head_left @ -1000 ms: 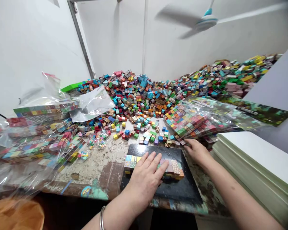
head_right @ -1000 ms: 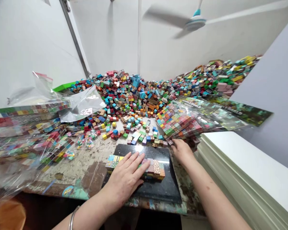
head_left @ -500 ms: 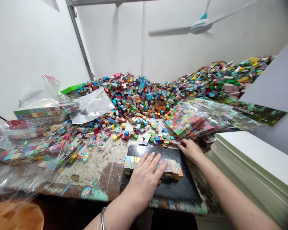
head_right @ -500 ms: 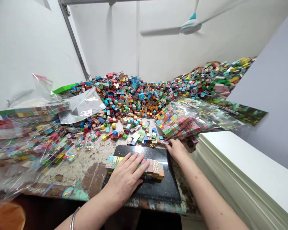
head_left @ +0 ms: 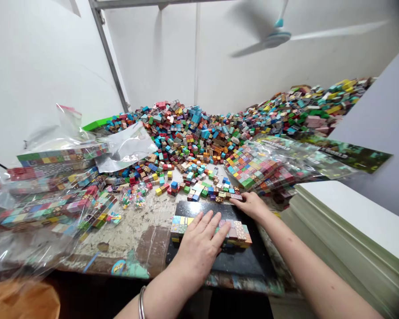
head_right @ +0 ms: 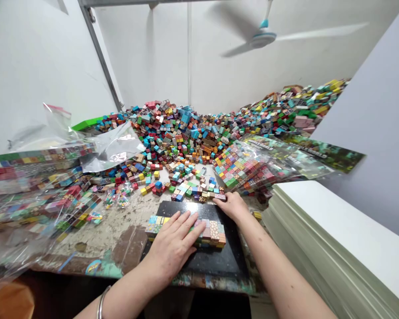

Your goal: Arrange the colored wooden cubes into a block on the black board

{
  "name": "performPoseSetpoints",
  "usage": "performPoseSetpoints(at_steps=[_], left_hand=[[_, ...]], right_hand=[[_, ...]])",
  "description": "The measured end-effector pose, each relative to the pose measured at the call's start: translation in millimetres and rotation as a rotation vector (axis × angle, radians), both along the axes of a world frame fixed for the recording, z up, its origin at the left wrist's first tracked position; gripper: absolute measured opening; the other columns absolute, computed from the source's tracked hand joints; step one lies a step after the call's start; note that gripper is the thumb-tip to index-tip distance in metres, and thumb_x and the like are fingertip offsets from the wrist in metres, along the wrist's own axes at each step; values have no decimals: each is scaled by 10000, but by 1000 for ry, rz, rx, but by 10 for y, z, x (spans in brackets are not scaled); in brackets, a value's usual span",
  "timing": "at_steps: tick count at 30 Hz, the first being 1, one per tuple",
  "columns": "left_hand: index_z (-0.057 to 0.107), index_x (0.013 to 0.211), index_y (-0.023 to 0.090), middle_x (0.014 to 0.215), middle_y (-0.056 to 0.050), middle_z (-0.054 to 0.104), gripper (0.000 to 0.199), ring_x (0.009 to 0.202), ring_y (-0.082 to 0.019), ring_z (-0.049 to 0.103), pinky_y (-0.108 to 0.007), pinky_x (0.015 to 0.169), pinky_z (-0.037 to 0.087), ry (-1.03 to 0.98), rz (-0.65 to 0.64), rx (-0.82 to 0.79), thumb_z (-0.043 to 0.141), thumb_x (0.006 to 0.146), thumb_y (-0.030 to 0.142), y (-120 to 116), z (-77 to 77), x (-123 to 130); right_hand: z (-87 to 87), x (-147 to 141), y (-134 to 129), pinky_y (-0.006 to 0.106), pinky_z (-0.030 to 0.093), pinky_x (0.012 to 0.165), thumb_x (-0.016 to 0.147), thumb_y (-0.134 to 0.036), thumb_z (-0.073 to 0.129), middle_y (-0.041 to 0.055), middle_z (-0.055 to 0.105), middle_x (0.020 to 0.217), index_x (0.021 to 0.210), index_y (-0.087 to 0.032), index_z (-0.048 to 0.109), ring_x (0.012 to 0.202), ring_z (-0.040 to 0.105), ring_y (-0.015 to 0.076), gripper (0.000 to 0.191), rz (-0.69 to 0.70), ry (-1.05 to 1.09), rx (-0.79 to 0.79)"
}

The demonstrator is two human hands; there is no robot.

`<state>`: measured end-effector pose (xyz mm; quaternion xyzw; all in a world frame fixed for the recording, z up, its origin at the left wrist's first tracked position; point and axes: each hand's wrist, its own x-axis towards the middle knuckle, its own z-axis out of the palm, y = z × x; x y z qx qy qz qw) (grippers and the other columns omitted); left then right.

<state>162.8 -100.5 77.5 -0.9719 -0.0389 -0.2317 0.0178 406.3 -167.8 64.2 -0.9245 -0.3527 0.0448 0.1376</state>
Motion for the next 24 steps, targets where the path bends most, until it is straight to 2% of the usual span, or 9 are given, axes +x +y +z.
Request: performPoseSetpoints(at_steps=[2, 5, 9, 13, 17, 21, 24], left_hand=[[369, 1313, 241, 1366, -43, 419, 458, 1254, -215, 379, -402, 1057, 282, -3, 5, 2, 464, 872, 317, -3, 1, 3], [372, 1311, 248, 1365, -37, 421, 449, 1256, -212, 376, -399, 1060, 280, -6, 9, 12, 458, 876, 316, -2, -10, 3], [363, 1315, 258, 1370, -27, 416, 458, 1264, -200, 364, -392, 1061, 284, -13, 18, 29, 469, 872, 309, 6, -31, -5], [359, 1317, 263, 1377, -20, 405, 457, 1266, -199, 361, -392, 1062, 282, -14, 19, 34, 462, 875, 312, 12, -43, -6], [346, 1325, 266, 1380, -22, 401, 462, 1272, -195, 352, -390, 1062, 281, -5, 16, 31, 456, 878, 309, 15, -42, -2], [341, 1331, 260, 1387, -22, 391, 454, 1276, -205, 345, -387, 1070, 268, 6, 11, 13, 433, 888, 304, 12, -33, -7], [340, 1332, 260, 1390, -28, 385, 456, 1277, -210, 344, -394, 1071, 266, 10, 10, 10, 434, 888, 303, 9, -26, -14]], right_hand=[[-2, -41, 53, 325, 462, 678, 714, -642, 465, 153, 619, 924, 948, -125, 643, 846, 611, 268, 595, -45, -14, -12], [0, -94, 120, 366, 457, 719, 745, -601, 450, 191, 581, 996, 985, -107, 611, 918, 592, 299, 573, -102, -26, -15], [-1, -106, 131, 363, 457, 713, 754, -545, 450, 178, 594, 987, 951, -127, 614, 915, 593, 298, 490, -121, -6, 22], [11, -88, 57, 322, 458, 728, 745, -460, 484, 126, 639, 932, 905, -154, 631, 899, 604, 261, 376, -73, 40, 117], [83, -140, -119, 312, 462, 785, 745, -371, 519, 96, 667, 946, 960, -160, 628, 909, 607, 235, 321, 20, 127, 251], [225, -320, -431, 308, 499, 786, 782, -398, 506, 101, 657, 1036, 1188, -147, 494, 906, 626, 204, 477, 59, 256, 399], [356, -494, -687, 330, 509, 814, 753, -439, 556, 105, 647, 1074, 1181, -158, 491, 943, 618, 217, 516, 127, 452, 520]])
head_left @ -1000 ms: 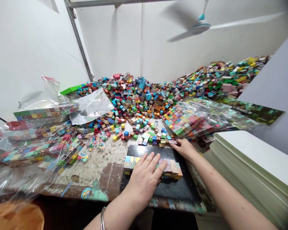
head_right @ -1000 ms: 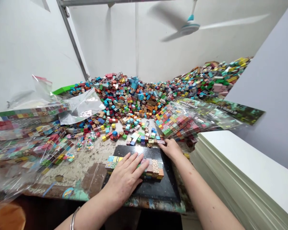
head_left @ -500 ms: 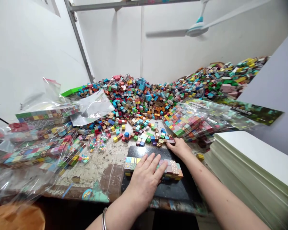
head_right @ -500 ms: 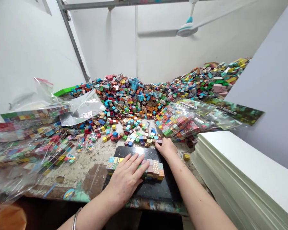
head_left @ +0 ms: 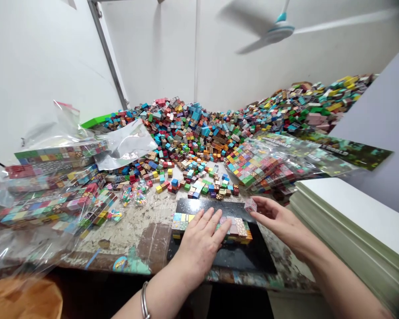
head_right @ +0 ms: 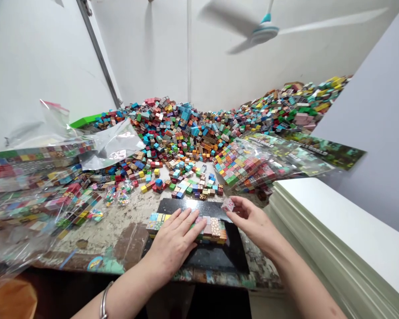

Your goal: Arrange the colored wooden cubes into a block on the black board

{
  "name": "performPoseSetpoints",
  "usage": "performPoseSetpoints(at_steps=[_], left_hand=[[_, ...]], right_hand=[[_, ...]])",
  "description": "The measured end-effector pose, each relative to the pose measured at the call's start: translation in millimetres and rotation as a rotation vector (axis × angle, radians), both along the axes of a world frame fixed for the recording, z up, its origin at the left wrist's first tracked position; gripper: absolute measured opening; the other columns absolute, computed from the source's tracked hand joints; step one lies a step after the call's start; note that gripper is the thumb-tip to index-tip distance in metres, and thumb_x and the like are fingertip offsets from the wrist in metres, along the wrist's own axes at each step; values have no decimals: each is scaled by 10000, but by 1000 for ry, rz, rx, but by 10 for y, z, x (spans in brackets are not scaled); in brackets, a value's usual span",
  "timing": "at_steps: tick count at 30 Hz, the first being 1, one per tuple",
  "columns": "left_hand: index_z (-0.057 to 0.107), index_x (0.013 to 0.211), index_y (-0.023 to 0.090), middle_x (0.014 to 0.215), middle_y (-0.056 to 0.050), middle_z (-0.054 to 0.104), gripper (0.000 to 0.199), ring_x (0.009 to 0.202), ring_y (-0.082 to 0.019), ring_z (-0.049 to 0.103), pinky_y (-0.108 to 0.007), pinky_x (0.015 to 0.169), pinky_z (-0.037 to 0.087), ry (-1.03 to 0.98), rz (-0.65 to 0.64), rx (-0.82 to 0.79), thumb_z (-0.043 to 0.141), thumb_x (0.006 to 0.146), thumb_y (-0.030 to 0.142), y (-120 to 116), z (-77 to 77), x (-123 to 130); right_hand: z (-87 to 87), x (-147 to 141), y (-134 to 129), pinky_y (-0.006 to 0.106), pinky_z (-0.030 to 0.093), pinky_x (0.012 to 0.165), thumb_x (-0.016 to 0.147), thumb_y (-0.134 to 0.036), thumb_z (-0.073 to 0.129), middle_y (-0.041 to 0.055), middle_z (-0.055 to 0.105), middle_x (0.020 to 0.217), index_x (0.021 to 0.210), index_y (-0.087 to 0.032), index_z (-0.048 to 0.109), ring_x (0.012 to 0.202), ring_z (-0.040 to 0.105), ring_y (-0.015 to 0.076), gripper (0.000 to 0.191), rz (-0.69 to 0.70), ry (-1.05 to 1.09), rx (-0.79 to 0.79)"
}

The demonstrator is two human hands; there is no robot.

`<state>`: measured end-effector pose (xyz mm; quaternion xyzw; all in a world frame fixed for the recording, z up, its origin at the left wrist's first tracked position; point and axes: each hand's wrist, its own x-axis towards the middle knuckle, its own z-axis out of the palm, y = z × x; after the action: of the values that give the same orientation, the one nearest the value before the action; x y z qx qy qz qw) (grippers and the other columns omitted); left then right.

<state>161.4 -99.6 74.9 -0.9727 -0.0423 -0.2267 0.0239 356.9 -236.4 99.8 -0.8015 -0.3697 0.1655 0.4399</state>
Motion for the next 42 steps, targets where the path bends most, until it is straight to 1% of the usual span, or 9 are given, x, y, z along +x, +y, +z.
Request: performPoseSetpoints(at_steps=[2, 7, 18, 21, 25, 27, 31, 36, 42], left_hand=[[344, 1329, 258, 1387, -36, 390, 459, 1273, -212, 350, -400, 1067, 272, 3, 1, 1, 445, 884, 302, -2, 6, -1], [357, 1320, 263, 1371, -29, 414, 466, 1263, -204, 367, -397, 1057, 293, -16, 4, 6, 476, 871, 292, -9, 19, 8], [365, 1318, 246, 1373, -44, 409, 455, 1264, -224, 365, -418, 1049, 298, -4, -7, -7, 458, 875, 285, -8, 33, -1], [358, 1321, 248, 1378, -43, 402, 460, 1270, -217, 355, -413, 1054, 291, -4, -7, -9, 461, 874, 286, -10, 31, -3], [356, 1323, 251, 1378, -55, 401, 457, 1269, -230, 355, -424, 1048, 292, 3, -16, -7, 453, 878, 284, -9, 33, -6], [353, 1324, 265, 1381, -55, 396, 453, 1269, -233, 355, -426, 1047, 290, 7, -16, -5, 447, 881, 286, -6, 30, -6], [341, 1327, 288, 1388, -51, 385, 459, 1270, -229, 354, -417, 1051, 278, 11, -9, -1, 449, 881, 294, 5, 8, -4], [335, 1327, 291, 1399, -54, 368, 511, 1279, -229, 340, -414, 1055, 265, 24, -6, -16, 507, 847, 319, -2, 11, 2], [198, 1392, 198, 1468, -107, 187, 788, 1352, -279, 109, -471, 1088, 171, 6, 17, -87, 617, 753, 389, -29, 209, -80]], right_hand=[[76, -93, -133, 371, 491, 860, 718, -433, 602, 98, 626, 1129, 1161, -184, 524, 990, 598, 238, 514, 65, 40, 27], [154, -193, -276, 411, 445, 924, 706, -363, 600, 71, 605, 1179, 1157, -235, 572, 1069, 556, 255, 470, 168, -158, -52], [5, -211, -222, 416, 407, 961, 725, -290, 533, 75, 595, 1195, 1162, -220, 579, 1114, 530, 242, 445, 269, -345, -130], [-60, -292, -243, 422, 401, 970, 758, -307, 516, 115, 532, 1266, 1266, -178, 477, 1159, 491, 242, 526, 254, -457, -129], [-182, -481, -252, 474, 332, 1017, 821, -352, 465, 157, 301, 1423, 1396, -143, 238, 1298, 285, 262, 653, 218, -705, -74], [-244, -562, -236, 500, 309, 1025, 840, -351, 445, 143, 279, 1436, 1415, -166, 178, 1316, 232, 270, 661, 205, -818, -78], [-330, -632, -195, 511, 307, 1021, 854, -327, 427, 125, 345, 1408, 1422, -183, 150, 1306, 261, 277, 648, 183, -986, -133], [-391, -641, -183, 509, 351, 983, 868, -316, 405, 144, 349, 1404, 1426, -148, 97, 1298, 280, 287, 659, 135, -1095, -144], [-393, -678, -192, 537, 336, 983, 866, -332, 405, 144, 266, 1443, 1430, -173, 54, 1307, 254, 298, 683, 139, -1031, -137]])
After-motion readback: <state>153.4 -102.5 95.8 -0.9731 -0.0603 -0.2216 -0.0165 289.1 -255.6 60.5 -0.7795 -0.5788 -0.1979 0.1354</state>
